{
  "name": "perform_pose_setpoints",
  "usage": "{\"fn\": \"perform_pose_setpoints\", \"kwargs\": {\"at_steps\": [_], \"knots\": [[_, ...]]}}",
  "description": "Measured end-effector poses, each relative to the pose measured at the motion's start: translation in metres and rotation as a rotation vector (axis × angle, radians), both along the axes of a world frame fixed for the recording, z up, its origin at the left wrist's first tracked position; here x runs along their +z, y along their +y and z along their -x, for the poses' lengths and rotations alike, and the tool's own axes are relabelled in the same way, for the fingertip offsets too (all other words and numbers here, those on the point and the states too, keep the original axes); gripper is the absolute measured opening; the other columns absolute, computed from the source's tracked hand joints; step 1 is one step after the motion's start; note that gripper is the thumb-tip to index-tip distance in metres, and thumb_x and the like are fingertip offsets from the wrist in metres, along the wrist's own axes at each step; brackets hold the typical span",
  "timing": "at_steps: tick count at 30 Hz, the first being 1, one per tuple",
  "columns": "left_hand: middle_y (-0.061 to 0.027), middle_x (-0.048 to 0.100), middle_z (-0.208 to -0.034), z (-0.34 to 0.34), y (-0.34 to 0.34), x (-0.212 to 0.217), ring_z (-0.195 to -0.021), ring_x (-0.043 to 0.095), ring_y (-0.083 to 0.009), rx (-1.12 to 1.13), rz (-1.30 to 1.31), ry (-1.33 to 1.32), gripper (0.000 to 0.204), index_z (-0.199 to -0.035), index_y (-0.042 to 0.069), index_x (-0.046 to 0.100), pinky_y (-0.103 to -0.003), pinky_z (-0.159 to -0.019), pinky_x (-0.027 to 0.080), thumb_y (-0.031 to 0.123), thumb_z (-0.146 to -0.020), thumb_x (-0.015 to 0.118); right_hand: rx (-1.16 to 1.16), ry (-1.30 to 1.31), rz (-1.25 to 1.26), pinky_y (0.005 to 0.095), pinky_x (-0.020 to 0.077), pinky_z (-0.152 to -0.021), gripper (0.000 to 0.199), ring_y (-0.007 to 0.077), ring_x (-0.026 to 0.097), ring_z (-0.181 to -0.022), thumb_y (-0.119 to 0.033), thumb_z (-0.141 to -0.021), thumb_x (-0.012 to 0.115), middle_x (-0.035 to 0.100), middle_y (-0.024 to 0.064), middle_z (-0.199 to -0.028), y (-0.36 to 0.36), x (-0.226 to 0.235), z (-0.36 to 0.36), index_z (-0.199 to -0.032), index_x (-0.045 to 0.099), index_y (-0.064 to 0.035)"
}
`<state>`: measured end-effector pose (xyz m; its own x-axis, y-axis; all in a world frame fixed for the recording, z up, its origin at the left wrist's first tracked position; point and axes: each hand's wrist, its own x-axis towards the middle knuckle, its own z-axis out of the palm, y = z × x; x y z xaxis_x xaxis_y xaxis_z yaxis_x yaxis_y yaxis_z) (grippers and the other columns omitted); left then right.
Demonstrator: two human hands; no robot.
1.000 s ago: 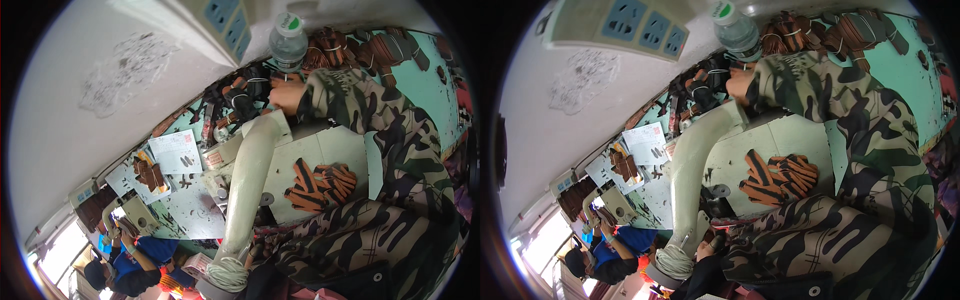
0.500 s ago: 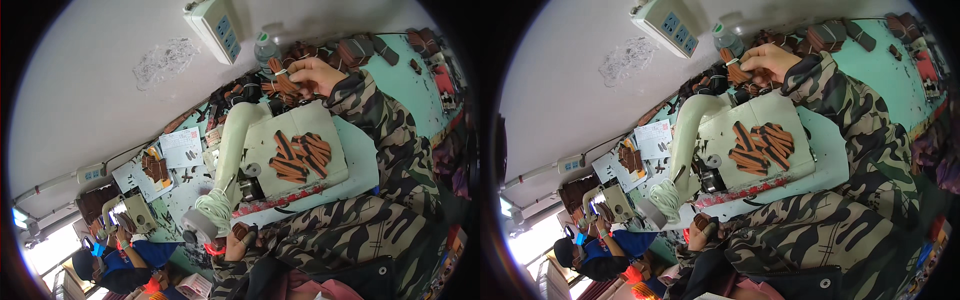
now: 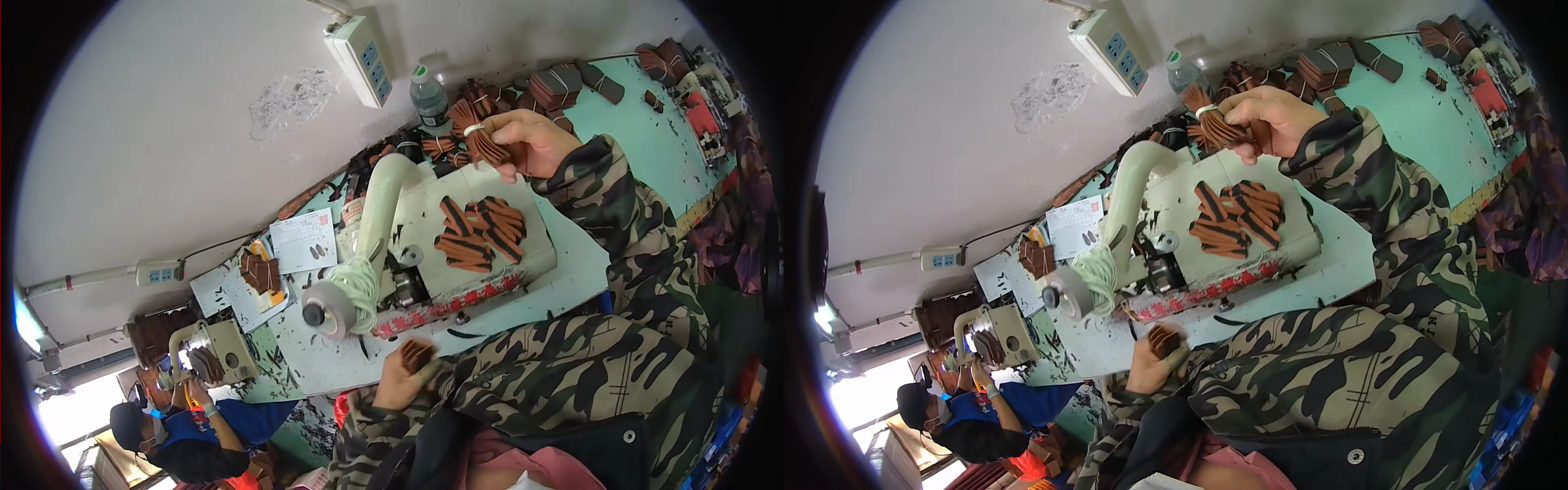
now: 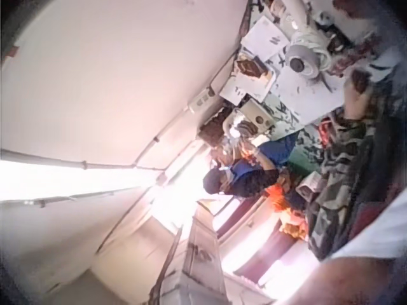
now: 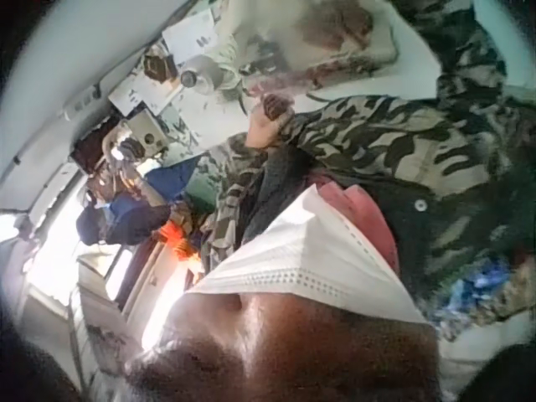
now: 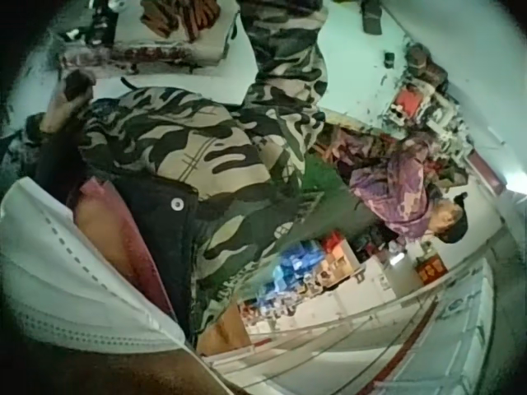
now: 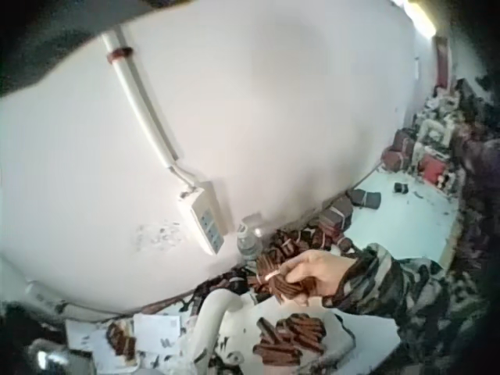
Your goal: Stitching leather or fabric components using an industrial sewing machine at a manufacturing station.
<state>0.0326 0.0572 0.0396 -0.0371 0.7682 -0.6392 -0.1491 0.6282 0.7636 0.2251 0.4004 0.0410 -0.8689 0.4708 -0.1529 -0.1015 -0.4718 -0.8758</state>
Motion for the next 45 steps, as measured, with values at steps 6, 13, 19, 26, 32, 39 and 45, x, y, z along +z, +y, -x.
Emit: {"fn": "perform_pose_setpoints", "kwargs": {"at_steps": [6, 13, 19, 26, 32, 39, 45], "knots": [[-0.0008, 0.058, -0.090, -0.057, 0.063, 0.045, -0.077, 0.051, -0.0064, 0.437, -0.652, 0.163, 0.036, -0.117, -0.002, 0.055, -0.020, -0.071, 0.042, -0.003, -0.081, 0.064, 0.201, -0.034, 0.187, 0.0277, 0.0429, -0.042, 0.036, 0.0106, 0.042, -0.044, -0.012, -0.078, 0.051, 0.053, 0.0075, -0.063, -0.108, 0.045, -0.011, -0.104, 0.059, 0.0110], [-0.0001, 0.058, -0.068, -0.041, 0.056, 0.030, -0.046, 0.046, -0.0064, 0.288, -0.641, -0.053, 0.018, -0.099, -0.002, 0.063, -0.021, -0.042, 0.035, 0.009, -0.085, 0.068, 0.010, -0.124, 0.180, 0.0270, 0.0473, -0.047, 0.035, 0.0145, 0.053, -0.052, -0.019, -0.091, 0.050, 0.059, 0.0122, -0.077, -0.188, 0.050, -0.023, -0.113, 0.056, 0.0071], [-0.0013, 0.055, -0.065, -0.056, 0.042, 0.043, -0.045, 0.046, -0.0092, 0.297, -0.673, -0.097, 0.016, -0.087, 0.003, 0.060, -0.021, -0.040, 0.034, 0.017, -0.087, 0.067, -0.171, -0.226, -0.210, 0.0238, 0.0502, -0.055, 0.039, 0.0128, 0.063, -0.068, -0.010, -0.088, 0.060, 0.064, 0.0081, -0.091, -0.222, 0.075, -0.048, -0.124, 0.053, 0.0026], [-0.0015, 0.056, -0.066, -0.058, 0.040, 0.050, -0.045, 0.048, -0.0096, 0.291, -0.760, -0.112, 0.017, -0.094, 0.001, 0.062, -0.021, -0.040, 0.034, 0.017, -0.087, 0.066, -0.245, -0.216, -0.322, 0.0220, 0.0493, -0.056, 0.037, 0.0119, 0.062, -0.066, -0.011, -0.088, 0.060, 0.065, 0.0075, -0.089, -0.228, 0.078, -0.046, -0.123, 0.054, 0.0021], [-0.0025, 0.056, -0.066, -0.053, 0.049, 0.050, -0.045, 0.051, -0.0115, 0.282, -0.689, -0.103, 0.019, -0.093, 0.001, 0.061, -0.022, -0.040, 0.035, 0.019, -0.087, 0.066, -0.234, -0.232, -0.302, 0.0212, 0.0481, -0.055, 0.032, 0.0090, 0.061, -0.065, -0.014, -0.089, 0.060, 0.065, 0.0038, -0.083, -0.206, 0.075, -0.041, -0.118, 0.058, 0.0012], [-0.0068, 0.061, -0.073, -0.021, 0.028, 0.004, -0.046, 0.056, -0.0126, -0.072, -0.316, -0.216, 0.026, -0.096, 0.000, 0.056, -0.022, -0.041, 0.037, 0.026, -0.093, 0.054, -0.379, -0.494, -0.836, 0.0256, 0.0449, -0.058, 0.026, 0.0095, 0.057, -0.063, -0.014, -0.088, 0.057, 0.064, 0.0043, -0.081, -0.083, 0.029, -0.008, -0.111, 0.061, -0.0006], [-0.0067, 0.064, -0.083, 0.029, -0.010, -0.042, -0.057, 0.060, -0.0108, -0.091, 0.022, -0.157, 0.019, -0.101, 0.000, 0.053, -0.021, -0.048, 0.041, 0.018, -0.096, 0.049, 0.205, -0.777, -1.402, 0.0379, 0.0486, -0.074, 0.033, 0.0329, 0.064, -0.083, -0.021, -0.078, 0.064, 0.067, 0.0174, -0.090, 0.031, -0.045, 0.079, -0.105, 0.065, -0.0030]]}}
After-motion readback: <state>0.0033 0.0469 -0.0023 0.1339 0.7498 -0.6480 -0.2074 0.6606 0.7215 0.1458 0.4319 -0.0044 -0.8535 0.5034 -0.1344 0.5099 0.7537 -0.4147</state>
